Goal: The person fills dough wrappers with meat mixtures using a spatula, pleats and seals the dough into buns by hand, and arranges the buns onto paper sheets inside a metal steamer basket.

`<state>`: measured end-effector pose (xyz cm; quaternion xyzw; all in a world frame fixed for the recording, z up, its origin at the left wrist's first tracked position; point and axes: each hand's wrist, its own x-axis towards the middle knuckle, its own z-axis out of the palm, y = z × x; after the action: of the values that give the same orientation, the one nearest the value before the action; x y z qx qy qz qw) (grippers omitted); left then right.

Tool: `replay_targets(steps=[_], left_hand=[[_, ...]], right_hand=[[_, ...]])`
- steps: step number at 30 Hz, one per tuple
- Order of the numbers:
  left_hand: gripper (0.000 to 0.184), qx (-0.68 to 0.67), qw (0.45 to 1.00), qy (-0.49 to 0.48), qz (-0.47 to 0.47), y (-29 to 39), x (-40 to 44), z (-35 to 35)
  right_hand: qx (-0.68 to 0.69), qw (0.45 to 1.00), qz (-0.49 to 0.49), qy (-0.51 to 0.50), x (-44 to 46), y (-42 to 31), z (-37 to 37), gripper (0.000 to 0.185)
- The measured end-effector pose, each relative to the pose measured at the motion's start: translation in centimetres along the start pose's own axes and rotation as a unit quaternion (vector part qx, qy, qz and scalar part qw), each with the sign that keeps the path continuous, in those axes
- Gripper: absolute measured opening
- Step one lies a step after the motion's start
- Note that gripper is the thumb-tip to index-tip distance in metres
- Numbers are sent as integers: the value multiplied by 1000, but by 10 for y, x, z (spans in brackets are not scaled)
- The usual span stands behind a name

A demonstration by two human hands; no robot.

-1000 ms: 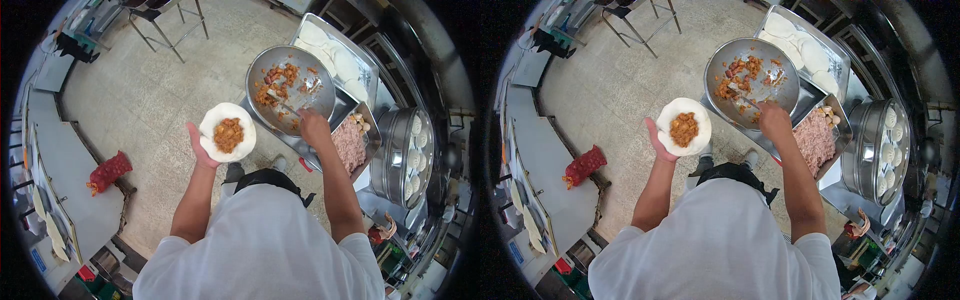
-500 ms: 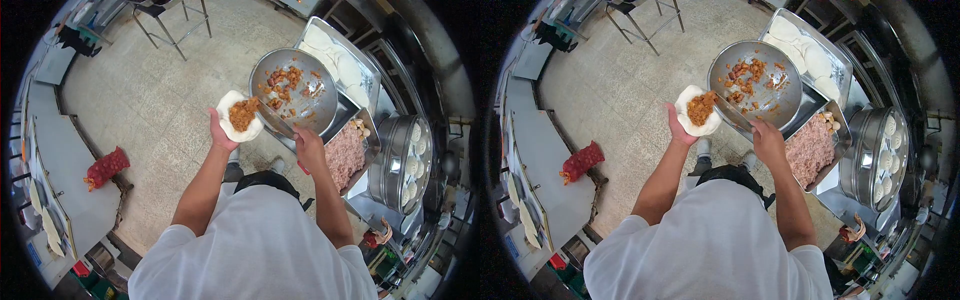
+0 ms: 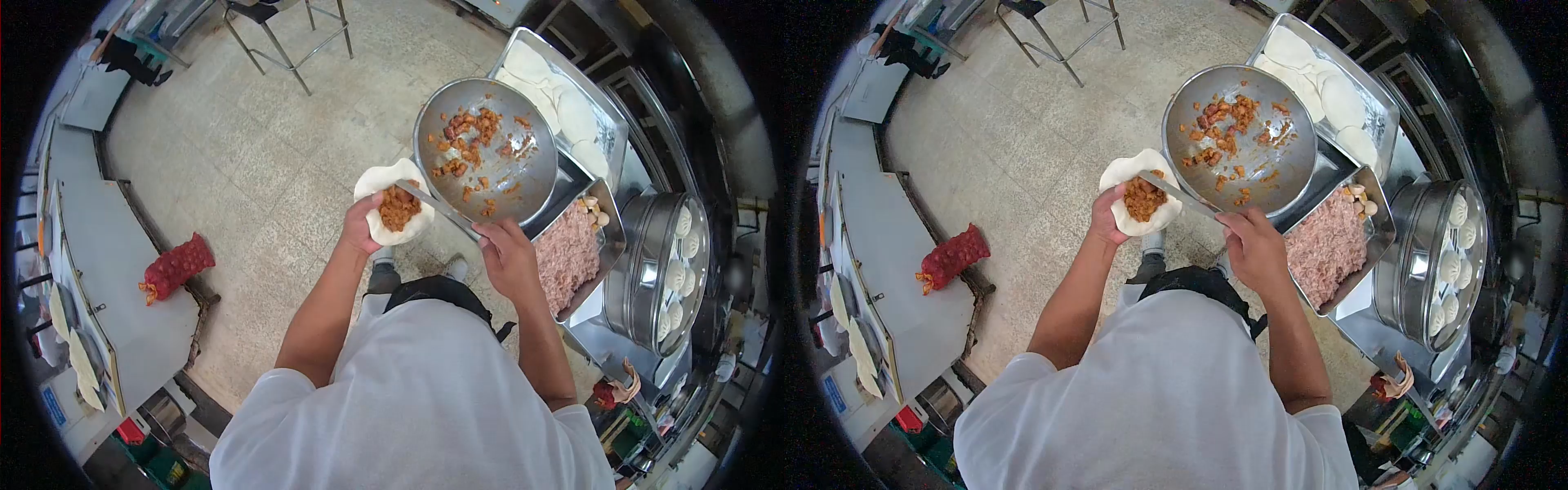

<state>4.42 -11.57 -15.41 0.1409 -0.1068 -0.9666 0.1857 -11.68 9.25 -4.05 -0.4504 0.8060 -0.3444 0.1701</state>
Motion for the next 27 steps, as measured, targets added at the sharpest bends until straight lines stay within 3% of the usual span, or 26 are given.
replay_targets(steps=[2, 8, 11, 17, 24, 27], left_hand=[[63, -2, 1000, -4, -19, 1, 0, 7], [59, -32, 999, -1, 26, -7, 4, 21], [56, -79, 995, 26, 61, -10, 5, 32], [51, -54, 979, 147, 127, -13, 5, 57], [56, -85, 980, 121, 134, -12, 3, 66], [58, -53, 982, 97, 153, -12, 2, 68]], right_hand=[[-33, 998, -55, -22, 2, -1, -1, 26], [-83, 994, -72, 9, -5, -4, 1, 28], [-47, 993, -70, 83, -8, -12, -1, 30], [-131, 980, -112, 96, -20, -12, 10, 34], [-141, 973, -148, 103, -25, -9, 6, 34], [-205, 957, -169, 120, -23, -3, 3, 33]])
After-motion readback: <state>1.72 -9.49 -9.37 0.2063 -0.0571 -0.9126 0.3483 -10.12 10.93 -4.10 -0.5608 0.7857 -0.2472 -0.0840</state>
